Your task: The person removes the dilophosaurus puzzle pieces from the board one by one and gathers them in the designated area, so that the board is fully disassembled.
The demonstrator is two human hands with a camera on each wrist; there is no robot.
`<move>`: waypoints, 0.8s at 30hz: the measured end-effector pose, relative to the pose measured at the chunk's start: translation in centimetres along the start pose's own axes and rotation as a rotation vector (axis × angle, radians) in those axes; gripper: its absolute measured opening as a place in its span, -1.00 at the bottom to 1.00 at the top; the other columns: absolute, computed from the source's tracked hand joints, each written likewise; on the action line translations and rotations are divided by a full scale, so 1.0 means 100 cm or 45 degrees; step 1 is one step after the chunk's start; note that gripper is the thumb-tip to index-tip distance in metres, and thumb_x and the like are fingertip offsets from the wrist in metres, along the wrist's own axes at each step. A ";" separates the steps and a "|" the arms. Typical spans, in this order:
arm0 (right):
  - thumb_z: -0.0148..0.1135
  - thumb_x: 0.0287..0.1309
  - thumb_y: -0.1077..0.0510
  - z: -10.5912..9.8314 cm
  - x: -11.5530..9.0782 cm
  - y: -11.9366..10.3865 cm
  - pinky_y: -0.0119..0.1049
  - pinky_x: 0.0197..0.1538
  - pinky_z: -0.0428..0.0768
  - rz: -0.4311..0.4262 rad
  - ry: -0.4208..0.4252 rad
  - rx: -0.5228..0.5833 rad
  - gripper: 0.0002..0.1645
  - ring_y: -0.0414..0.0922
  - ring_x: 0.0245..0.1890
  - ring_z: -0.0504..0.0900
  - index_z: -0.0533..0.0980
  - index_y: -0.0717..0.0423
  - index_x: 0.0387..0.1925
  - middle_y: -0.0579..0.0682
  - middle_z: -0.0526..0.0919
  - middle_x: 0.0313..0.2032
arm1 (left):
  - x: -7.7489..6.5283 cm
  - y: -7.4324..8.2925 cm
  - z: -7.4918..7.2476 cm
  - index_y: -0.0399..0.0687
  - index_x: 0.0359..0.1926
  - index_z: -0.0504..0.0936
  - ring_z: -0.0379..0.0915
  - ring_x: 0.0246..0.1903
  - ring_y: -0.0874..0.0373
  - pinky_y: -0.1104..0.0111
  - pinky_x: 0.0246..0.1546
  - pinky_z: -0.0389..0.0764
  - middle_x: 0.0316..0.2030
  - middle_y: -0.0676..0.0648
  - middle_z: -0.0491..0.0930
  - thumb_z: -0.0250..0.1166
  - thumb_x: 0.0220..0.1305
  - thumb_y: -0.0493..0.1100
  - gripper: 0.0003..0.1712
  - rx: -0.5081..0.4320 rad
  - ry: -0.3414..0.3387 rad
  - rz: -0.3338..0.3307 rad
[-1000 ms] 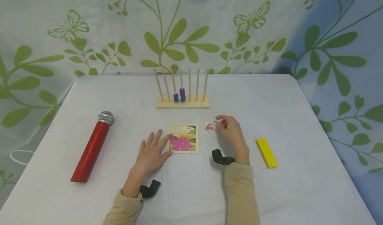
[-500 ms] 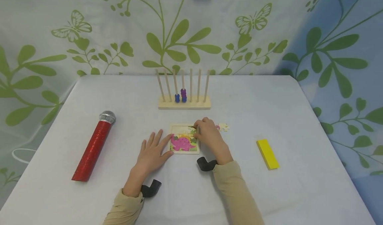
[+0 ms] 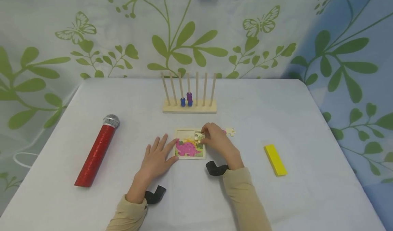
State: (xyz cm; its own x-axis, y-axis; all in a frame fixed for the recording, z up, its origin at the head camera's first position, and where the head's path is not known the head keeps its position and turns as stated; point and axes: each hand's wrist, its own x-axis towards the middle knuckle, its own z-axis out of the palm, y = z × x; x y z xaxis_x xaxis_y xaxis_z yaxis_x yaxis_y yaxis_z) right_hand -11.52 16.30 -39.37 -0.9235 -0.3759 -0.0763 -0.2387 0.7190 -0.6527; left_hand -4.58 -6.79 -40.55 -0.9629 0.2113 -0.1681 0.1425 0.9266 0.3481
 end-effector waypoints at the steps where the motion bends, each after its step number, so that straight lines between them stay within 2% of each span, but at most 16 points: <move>1: 0.31 0.00 0.23 -0.006 -0.004 0.004 -0.17 -0.21 0.42 -0.003 0.019 0.019 -0.66 -0.04 -0.29 0.42 0.43 0.25 -0.18 0.07 0.47 -0.29 | 0.000 0.000 0.000 0.20 0.32 0.20 -0.28 0.33 -0.16 -0.13 0.20 -0.18 0.37 -0.14 -0.06 0.15 0.18 0.17 -0.30 -0.001 0.000 0.003; 5: 0.26 0.04 0.27 -0.036 -0.024 0.028 -0.13 -0.22 0.42 0.059 0.103 0.043 -0.68 0.03 -0.29 0.44 0.40 0.31 -0.17 0.15 0.49 -0.29 | 0.000 0.001 0.002 0.21 0.32 0.20 -0.28 0.33 -0.16 -0.13 0.20 -0.18 0.37 -0.14 -0.06 0.16 0.17 0.16 -0.29 0.001 0.002 -0.003; 10: 0.20 0.09 0.24 -0.066 -0.048 0.055 -0.11 -0.23 0.41 0.265 0.116 -0.001 -0.66 0.10 -0.23 0.45 0.35 0.32 -0.13 0.22 0.48 -0.24 | 0.001 0.000 0.003 0.21 0.32 0.20 -0.28 0.33 -0.16 -0.13 0.20 -0.18 0.36 -0.14 -0.05 0.17 0.16 0.15 -0.29 0.000 0.007 -0.008; 15: 0.19 0.09 0.25 -0.071 -0.054 0.067 -0.11 -0.23 0.40 0.368 0.091 -0.010 -0.64 0.10 -0.21 0.45 0.33 0.31 -0.11 0.23 0.48 -0.23 | -0.001 -0.001 0.001 0.21 0.33 0.20 -0.29 0.33 -0.16 -0.13 0.20 -0.19 0.37 -0.14 -0.06 0.17 0.17 0.16 -0.29 0.002 0.001 -0.015; 20: 0.18 0.09 0.29 -0.068 -0.053 0.070 -0.06 -0.21 0.40 0.396 0.107 -0.027 -0.62 0.12 -0.22 0.44 0.31 0.33 -0.06 0.26 0.48 -0.22 | -0.002 -0.002 0.001 0.19 0.32 0.21 -0.26 0.33 -0.16 -0.13 0.20 -0.16 0.36 -0.15 -0.04 0.16 0.18 0.15 -0.30 0.006 0.012 0.003; 24: 0.15 0.14 0.23 -0.071 -0.053 0.059 -0.04 -0.18 0.42 0.371 0.139 0.007 -0.54 0.14 -0.17 0.44 0.27 0.31 0.04 0.27 0.46 -0.18 | 0.000 -0.001 0.001 0.18 0.33 0.18 -0.27 0.33 -0.15 -0.13 0.20 -0.17 0.36 -0.15 -0.06 0.14 0.19 0.16 -0.30 0.013 0.001 0.020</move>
State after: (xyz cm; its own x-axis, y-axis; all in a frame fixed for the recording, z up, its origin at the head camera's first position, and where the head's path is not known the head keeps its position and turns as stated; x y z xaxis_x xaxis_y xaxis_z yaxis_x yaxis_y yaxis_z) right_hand -10.11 26.68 -37.45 -0.9796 -0.0891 -0.1800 0.0425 0.7838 -0.6195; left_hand -4.53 -6.86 -40.66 -0.9607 0.2258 -0.1616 0.1603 0.9262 0.3412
